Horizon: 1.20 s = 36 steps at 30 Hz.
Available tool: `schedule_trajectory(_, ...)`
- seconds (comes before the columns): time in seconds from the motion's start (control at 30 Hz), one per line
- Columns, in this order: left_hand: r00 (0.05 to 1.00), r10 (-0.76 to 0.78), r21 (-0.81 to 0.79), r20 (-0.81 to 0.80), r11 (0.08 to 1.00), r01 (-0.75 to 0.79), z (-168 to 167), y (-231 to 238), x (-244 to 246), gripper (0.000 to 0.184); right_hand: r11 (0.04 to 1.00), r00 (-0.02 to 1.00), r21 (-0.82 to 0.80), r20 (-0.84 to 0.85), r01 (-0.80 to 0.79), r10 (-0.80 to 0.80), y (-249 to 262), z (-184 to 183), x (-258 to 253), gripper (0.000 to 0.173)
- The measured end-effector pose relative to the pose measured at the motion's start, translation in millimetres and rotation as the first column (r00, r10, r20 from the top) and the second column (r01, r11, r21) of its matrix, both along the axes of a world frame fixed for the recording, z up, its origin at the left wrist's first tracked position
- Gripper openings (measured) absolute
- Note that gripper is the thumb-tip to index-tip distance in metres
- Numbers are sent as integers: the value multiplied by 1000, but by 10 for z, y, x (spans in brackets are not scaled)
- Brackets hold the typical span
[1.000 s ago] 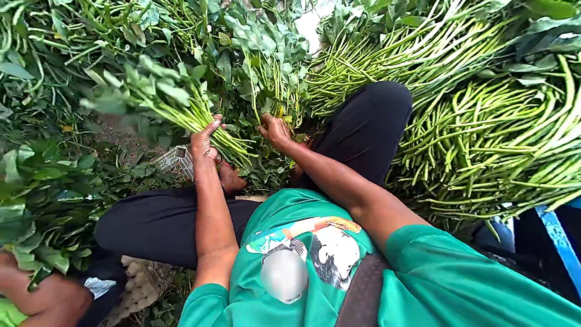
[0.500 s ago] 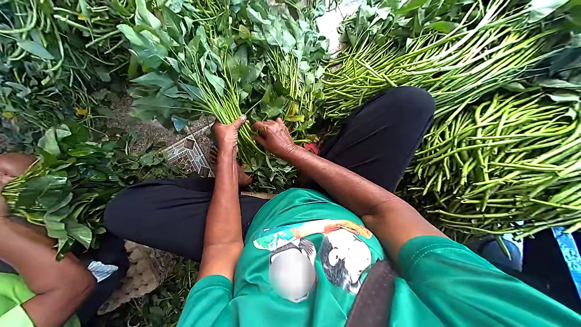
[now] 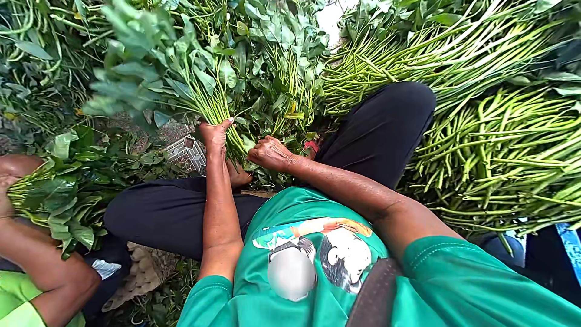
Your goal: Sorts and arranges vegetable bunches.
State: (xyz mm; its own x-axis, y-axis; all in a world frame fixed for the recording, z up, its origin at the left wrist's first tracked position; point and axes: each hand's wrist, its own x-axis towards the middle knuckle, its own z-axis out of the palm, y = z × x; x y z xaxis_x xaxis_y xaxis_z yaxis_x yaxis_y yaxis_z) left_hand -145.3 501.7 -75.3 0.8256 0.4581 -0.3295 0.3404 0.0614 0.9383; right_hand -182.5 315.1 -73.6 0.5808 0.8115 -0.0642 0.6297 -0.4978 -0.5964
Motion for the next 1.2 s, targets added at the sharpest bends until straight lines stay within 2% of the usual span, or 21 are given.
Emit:
schedule_trajectory(0.1,999,-46,148,-17,988,49,-16,118,34,51,985,997,166,77,-43,31,-36,99,-147,34)
schedule_trajectory(0.2,990,-139,226,-19,964,140,-37,230,55,54,952,990,286,54,111,-132,-57,173,-8,31)
schedule_trajectory(0.27,985,-171,168,30,972,163,-5,137,30,52,944,968,219,-11,248,-252,-44,215,246,29)
schedule_trajectory(0.33,980,-187,108,65,978,179,40,12,9,51,940,944,107,-111,323,-312,-7,224,468,48)
schedule_trajectory(0.37,979,-192,93,68,978,185,52,-25,12,52,939,930,55,-166,340,-328,8,215,535,53)
schedule_trajectory(0.4,980,-185,93,66,980,179,45,-36,18,51,938,917,23,-222,345,-332,17,189,561,48)
schedule_trajectory(0.47,987,-150,129,52,981,143,20,18,30,51,949,919,38,-267,312,-291,27,83,490,29)
schedule_trajectory(0.57,994,-93,186,59,979,80,8,192,40,54,971,931,38,-295,237,-216,-9,4,267,24)
schedule_trajectory(0.63,989,-84,112,122,991,71,69,250,20,54,974,903,36,-384,223,-192,-53,-68,207,26)
schedule_trajectory(0.73,974,-80,-32,212,996,89,114,293,0,47,991,853,22,-511,132,-103,-38,51,182,34)
schedule_trajectory(0.9,967,-28,-212,252,974,84,132,422,-68,43,973,822,210,-568,94,43,-55,325,129,35)
schedule_trajectory(0.97,961,101,-275,256,961,-27,105,475,-65,40,944,853,246,-519,220,-63,-100,299,192,38)
schedule_trajectory(1.03,930,261,-257,258,947,-194,124,531,-10,40,892,853,207,-437,403,-284,-172,216,329,38)
schedule_trajectory(1.13,889,372,-167,268,927,-337,215,564,4,50,825,753,-25,-395,564,-527,-367,-20,718,30)
schedule_trajectory(1.2,900,367,-194,235,925,-326,282,500,-2,52,756,650,-171,-414,632,-637,-464,-141,999,59)
